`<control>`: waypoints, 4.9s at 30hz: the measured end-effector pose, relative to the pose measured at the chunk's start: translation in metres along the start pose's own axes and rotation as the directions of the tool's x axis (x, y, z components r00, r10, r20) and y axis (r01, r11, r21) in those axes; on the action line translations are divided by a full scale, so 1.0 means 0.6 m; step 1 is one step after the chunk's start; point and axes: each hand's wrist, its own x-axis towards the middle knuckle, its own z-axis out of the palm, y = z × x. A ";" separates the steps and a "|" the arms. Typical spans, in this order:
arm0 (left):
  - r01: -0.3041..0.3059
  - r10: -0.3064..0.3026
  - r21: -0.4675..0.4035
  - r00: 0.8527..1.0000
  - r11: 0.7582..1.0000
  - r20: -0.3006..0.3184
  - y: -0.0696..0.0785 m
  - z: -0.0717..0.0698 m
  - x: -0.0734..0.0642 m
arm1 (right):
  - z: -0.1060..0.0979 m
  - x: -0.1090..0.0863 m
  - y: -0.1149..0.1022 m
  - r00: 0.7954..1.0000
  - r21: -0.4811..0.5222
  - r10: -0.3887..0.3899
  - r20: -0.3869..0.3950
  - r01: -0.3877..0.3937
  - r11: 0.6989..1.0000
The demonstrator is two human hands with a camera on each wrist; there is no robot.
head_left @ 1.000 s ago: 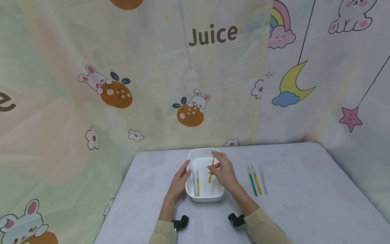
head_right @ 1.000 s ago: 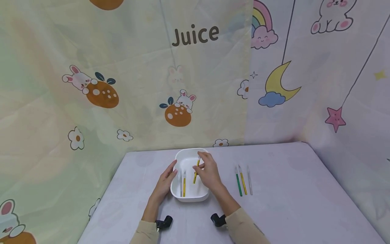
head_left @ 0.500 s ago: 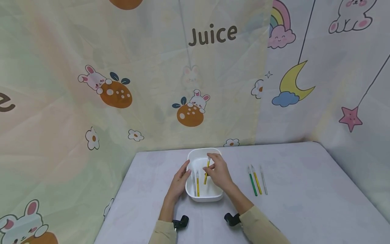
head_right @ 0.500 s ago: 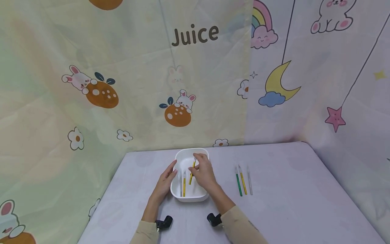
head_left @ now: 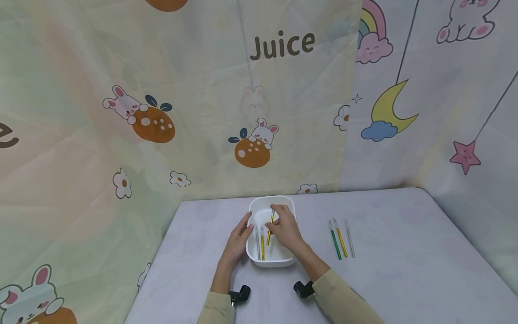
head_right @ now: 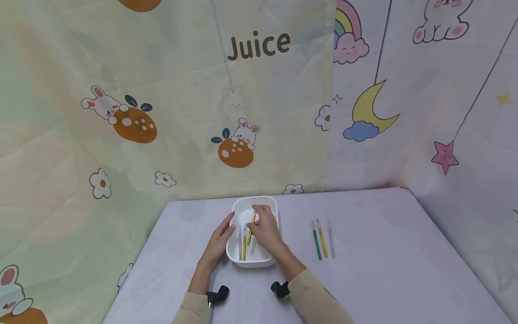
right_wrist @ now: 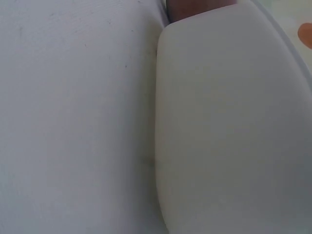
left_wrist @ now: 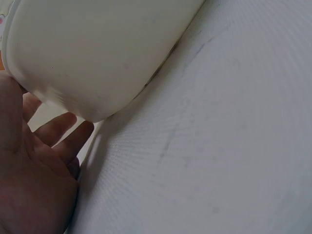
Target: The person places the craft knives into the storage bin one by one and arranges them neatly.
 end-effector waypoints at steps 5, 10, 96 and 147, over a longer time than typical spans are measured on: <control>0.001 -0.001 0.000 1.000 1.000 -0.003 -0.001 0.000 -0.001 | 0.008 0.003 0.004 0.999 -0.016 0.026 0.023 -0.025 1.000; -0.008 0.008 0.007 1.000 1.000 -0.008 0.000 0.001 -0.001 | 0.010 0.002 0.002 0.998 0.000 0.047 0.040 -0.047 0.999; -0.042 0.042 -0.008 0.999 0.999 0.012 -0.002 -0.002 -0.001 | 0.018 -0.009 0.006 0.970 -0.292 0.027 0.240 0.046 0.955; 0.001 -0.001 -0.004 1.000 1.000 -0.017 -0.001 0.003 -0.002 | -0.138 -0.047 0.063 0.989 -0.198 -0.033 -0.146 0.003 0.980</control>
